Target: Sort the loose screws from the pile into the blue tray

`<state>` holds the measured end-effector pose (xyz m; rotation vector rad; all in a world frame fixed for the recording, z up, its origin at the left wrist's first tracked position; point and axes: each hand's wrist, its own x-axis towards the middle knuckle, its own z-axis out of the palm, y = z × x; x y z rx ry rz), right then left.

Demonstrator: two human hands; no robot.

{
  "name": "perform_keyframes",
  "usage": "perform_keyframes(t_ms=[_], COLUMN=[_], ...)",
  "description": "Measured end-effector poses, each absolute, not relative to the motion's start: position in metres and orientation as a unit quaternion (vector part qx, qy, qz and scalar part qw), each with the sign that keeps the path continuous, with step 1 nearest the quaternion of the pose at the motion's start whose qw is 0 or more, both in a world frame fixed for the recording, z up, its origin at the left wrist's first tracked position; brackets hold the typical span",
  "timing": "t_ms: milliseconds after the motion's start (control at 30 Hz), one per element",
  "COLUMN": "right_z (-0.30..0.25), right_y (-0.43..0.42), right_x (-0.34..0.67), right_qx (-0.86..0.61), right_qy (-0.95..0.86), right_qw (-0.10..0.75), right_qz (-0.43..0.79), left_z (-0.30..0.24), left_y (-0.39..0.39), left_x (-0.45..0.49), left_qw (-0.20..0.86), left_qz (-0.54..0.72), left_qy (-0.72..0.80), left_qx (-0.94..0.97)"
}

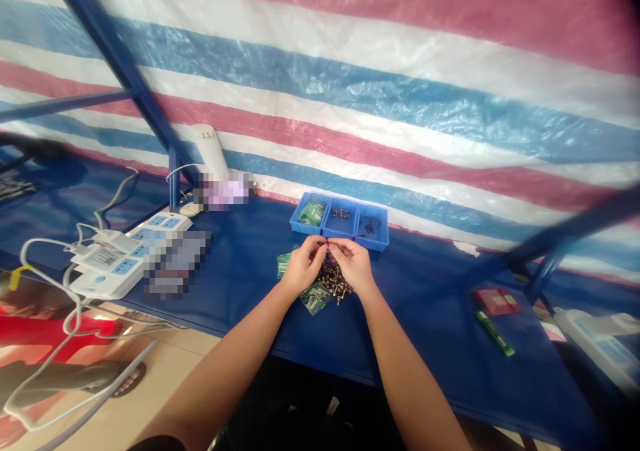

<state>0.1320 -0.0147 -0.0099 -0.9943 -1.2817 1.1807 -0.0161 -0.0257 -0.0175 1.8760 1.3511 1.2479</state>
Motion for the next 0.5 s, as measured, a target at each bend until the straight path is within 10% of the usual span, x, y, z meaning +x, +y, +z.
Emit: perform_keyframes(t_ms=[500], right_z=[-0.0109], right_y=[-0.0144], right_x=[0.1318], right_qx=[-0.403], right_qy=[-0.539], right_qw=[0.538], right_qz=[0.508], left_z=[-0.0157], left_y=[-0.0262], left_x=[-0.0153], left_qw=[0.273], left_qz=[0.473], left_qy=[0.490], left_qx=[0.680])
